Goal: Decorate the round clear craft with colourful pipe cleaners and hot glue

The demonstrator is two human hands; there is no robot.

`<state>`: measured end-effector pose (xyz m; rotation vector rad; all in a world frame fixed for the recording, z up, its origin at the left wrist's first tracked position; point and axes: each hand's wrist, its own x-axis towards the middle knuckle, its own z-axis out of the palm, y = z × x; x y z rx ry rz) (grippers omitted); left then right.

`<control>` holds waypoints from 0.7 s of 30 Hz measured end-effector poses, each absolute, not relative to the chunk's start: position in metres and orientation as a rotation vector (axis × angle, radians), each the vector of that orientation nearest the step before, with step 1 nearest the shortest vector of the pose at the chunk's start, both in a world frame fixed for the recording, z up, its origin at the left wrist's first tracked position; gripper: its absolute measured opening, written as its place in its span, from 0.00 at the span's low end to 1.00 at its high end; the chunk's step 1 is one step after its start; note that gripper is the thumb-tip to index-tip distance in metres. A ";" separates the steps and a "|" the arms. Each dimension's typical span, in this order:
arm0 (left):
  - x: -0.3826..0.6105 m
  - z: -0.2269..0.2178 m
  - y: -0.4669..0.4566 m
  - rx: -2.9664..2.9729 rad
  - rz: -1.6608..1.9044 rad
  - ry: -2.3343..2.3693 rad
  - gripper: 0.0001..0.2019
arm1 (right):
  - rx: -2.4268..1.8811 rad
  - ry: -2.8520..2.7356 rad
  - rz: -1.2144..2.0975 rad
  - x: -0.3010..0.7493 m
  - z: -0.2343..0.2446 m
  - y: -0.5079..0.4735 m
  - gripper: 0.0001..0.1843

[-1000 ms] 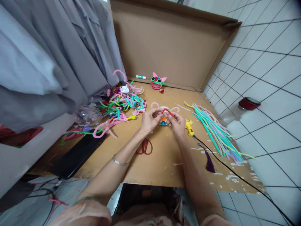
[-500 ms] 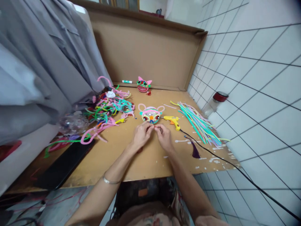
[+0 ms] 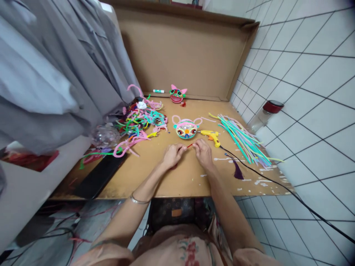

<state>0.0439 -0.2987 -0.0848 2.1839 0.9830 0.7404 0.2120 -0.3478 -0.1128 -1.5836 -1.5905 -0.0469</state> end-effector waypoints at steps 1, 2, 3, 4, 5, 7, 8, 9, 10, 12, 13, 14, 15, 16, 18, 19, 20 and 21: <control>0.043 -0.086 -0.298 2.153 0.754 0.993 0.17 | -1.577 -1.581 -0.028 0.213 -0.113 -0.347 0.12; 0.043 -0.087 -0.297 2.119 0.769 1.005 0.16 | -1.564 -1.573 -0.001 0.213 -0.112 -0.347 0.12; 0.042 -0.088 -0.296 2.084 0.783 1.022 0.17 | -1.547 -1.561 0.040 0.213 -0.112 -0.347 0.12; 0.041 -0.088 -0.295 2.053 0.797 1.041 0.17 | -1.528 -1.541 0.097 0.213 -0.111 -0.347 0.11; 0.041 -0.089 -0.294 2.028 0.809 1.061 0.18 | -1.513 -1.508 0.168 0.213 -0.110 -0.346 0.12; 0.040 -0.089 -0.292 2.004 0.833 1.099 0.19 | -1.496 -1.413 0.329 0.213 -0.109 -0.346 0.13; 0.040 -0.090 -0.292 1.999 0.844 1.119 0.20 | -1.492 -1.356 0.400 0.212 -0.109 -0.346 0.14; 0.040 -0.090 -0.291 1.997 0.858 1.138 0.21 | -1.490 -1.301 0.459 0.212 -0.109 -0.346 0.16; 0.040 -0.090 -0.290 1.996 0.873 1.159 0.22 | -1.485 -1.249 0.501 0.212 -0.108 -0.346 0.18; 0.041 -0.091 -0.289 1.989 0.902 1.205 0.24 | -1.464 -1.162 0.557 0.211 -0.108 -0.346 0.21; 0.041 -0.092 -0.288 1.982 0.914 1.223 0.25 | -1.455 -1.123 0.573 0.211 -0.108 -0.346 0.23; 0.041 -0.093 -0.287 1.973 0.928 1.233 0.25 | -1.451 -1.088 0.585 0.210 -0.108 -0.347 0.24; 0.041 -0.094 -0.286 1.960 0.941 1.235 0.25 | -1.452 -1.059 0.591 0.210 -0.109 -0.347 0.25; 0.041 -0.095 -0.285 1.945 0.955 1.229 0.25 | -1.455 -1.035 0.591 0.210 -0.110 -0.346 0.26; 0.041 -0.099 -0.283 1.908 0.985 1.198 0.23 | -1.455 -0.989 0.586 0.212 -0.113 -0.345 0.27; 0.041 -0.101 -0.282 1.884 0.997 1.173 0.22 | -1.445 -0.969 0.590 0.213 -0.115 -0.343 0.27; 0.042 -0.104 -0.281 1.856 1.009 1.145 0.21 | -1.428 -0.948 0.606 0.214 -0.117 -0.342 0.26; 0.042 -0.107 -0.279 1.823 1.016 1.112 0.19 | -1.405 -0.926 0.629 0.215 -0.119 -0.340 0.25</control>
